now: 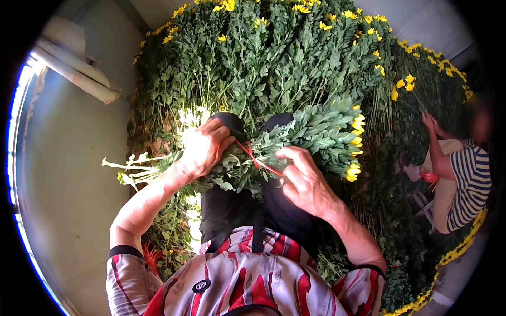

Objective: The person ties bunches of yellow flowers together by hand using red ties. They gather several flowers from a pile on the floor, align the stems, and wrap a red tie around the stems to secure them.

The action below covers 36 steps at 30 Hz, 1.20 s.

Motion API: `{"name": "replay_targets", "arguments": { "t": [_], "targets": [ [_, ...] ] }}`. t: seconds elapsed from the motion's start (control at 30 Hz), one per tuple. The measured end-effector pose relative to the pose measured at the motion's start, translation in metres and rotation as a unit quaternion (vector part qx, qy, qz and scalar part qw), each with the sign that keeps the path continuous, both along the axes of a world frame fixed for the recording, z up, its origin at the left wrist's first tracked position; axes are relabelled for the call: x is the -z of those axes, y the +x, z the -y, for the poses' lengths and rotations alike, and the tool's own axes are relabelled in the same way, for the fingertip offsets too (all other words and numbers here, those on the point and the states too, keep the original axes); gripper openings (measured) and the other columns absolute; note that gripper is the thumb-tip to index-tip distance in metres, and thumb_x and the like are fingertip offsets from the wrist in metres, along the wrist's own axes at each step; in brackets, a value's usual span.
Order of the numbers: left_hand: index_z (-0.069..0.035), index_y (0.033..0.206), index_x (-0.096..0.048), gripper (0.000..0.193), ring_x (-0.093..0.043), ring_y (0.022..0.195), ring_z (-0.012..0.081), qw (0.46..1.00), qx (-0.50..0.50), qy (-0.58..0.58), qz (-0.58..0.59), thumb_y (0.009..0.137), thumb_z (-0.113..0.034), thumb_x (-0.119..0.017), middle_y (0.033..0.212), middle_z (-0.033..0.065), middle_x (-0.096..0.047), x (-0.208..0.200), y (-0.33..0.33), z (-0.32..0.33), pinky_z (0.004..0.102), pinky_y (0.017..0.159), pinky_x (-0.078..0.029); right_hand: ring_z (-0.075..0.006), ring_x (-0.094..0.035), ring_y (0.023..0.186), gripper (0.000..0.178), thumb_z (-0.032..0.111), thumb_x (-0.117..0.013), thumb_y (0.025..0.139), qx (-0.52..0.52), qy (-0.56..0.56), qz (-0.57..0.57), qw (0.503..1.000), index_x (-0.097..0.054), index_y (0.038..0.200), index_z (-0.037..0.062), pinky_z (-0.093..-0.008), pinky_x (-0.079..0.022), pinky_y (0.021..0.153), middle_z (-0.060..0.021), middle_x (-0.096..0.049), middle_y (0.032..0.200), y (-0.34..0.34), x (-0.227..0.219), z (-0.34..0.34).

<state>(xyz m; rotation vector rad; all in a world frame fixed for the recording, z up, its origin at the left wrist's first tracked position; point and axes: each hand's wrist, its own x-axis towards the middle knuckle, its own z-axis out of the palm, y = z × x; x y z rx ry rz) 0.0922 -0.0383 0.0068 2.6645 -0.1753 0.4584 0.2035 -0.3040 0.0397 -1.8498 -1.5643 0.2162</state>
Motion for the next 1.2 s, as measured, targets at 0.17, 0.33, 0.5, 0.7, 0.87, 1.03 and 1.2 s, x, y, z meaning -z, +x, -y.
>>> {"name": "replay_targets", "arguments": {
  "t": [0.17,0.33,0.5,0.7,0.87,1.03,1.2],
  "targets": [
    [-0.004,0.072,-0.052,0.031,-0.057,0.077,0.0244,0.723,0.033,-0.664,-0.189,0.094,-0.026,-0.056,0.080,0.0138,-0.062,-0.005,0.018,0.024,0.0346,0.079,-0.046,-0.0284,-0.062,0.092,0.010,0.006,-0.058,0.089,-0.003,0.046,-0.374,0.926,-0.051,0.092,-0.0011,-0.0364,-0.050,0.079,-0.0153,-0.060,0.106,-0.022,-0.005,-0.022],
    [-0.006,0.067,-0.048,0.035,-0.050,0.052,0.0191,0.641,-0.081,-0.750,-0.139,0.094,-0.025,-0.058,0.059,0.0079,-0.053,0.007,0.027,0.045,0.0319,0.054,-0.043,-0.0320,-0.060,0.067,0.013,0.013,-0.051,0.095,0.066,-0.011,-0.265,0.962,-0.047,0.095,0.0009,-0.0364,-0.048,0.062,-0.0164,-0.058,0.076,-0.029,0.016,-0.010],
    [-0.004,0.082,-0.058,0.029,-0.054,0.070,0.0111,0.780,-0.021,-0.584,-0.222,0.094,-0.031,-0.060,0.074,0.0029,-0.058,0.005,0.021,0.049,0.0268,0.071,-0.045,-0.0082,-0.055,0.067,0.022,0.025,-0.048,0.099,0.162,-0.008,-0.590,0.791,-0.052,0.090,0.0051,-0.0235,-0.042,0.055,-0.0011,-0.061,0.076,-0.015,0.005,-0.005],
    [-0.002,0.099,-0.064,0.021,-0.058,0.076,0.0240,0.966,0.103,-0.238,-0.004,0.082,-0.014,-0.072,0.081,0.0086,-0.060,0.002,0.011,0.058,0.0373,0.073,-0.046,-0.0249,-0.064,0.079,0.021,0.012,-0.062,0.091,0.091,0.107,-0.124,0.982,-0.056,0.106,-0.0014,-0.0310,-0.052,0.067,-0.0112,-0.054,0.116,-0.006,-0.017,-0.043],
    [0.002,0.100,-0.065,0.014,-0.059,0.067,0.0084,0.779,0.007,-0.616,-0.120,0.095,-0.009,-0.058,0.082,0.0041,-0.065,0.008,0.000,0.060,0.0236,0.061,-0.050,-0.0287,-0.068,0.079,0.025,0.020,-0.066,0.088,0.171,-0.041,-0.184,0.967,-0.058,0.107,0.0064,-0.0363,-0.054,0.066,-0.0099,-0.066,0.089,-0.020,0.010,-0.030],
    [0.000,0.100,-0.066,0.017,-0.058,0.063,0.0097,0.745,-0.047,-0.652,-0.136,0.093,-0.015,-0.062,0.083,0.0054,-0.065,0.015,0.006,0.060,0.0229,0.055,-0.050,-0.0283,-0.066,0.074,0.014,0.016,-0.063,0.087,0.171,-0.010,-0.144,0.975,-0.063,0.098,0.0073,-0.0374,-0.052,0.064,-0.0077,-0.065,0.091,-0.023,0.020,-0.034],
    [0.000,0.098,-0.064,0.011,-0.059,0.078,0.0108,0.800,-0.064,-0.581,-0.134,0.087,-0.004,-0.063,0.089,0.0040,-0.063,-0.004,0.009,0.063,0.0280,0.070,-0.052,-0.0278,-0.065,0.068,0.012,0.015,-0.064,0.081,0.233,-0.009,-0.122,0.965,-0.062,0.090,0.0067,-0.0397,-0.049,0.059,-0.0073,-0.064,0.083,-0.020,0.026,-0.043]
  ]
}}
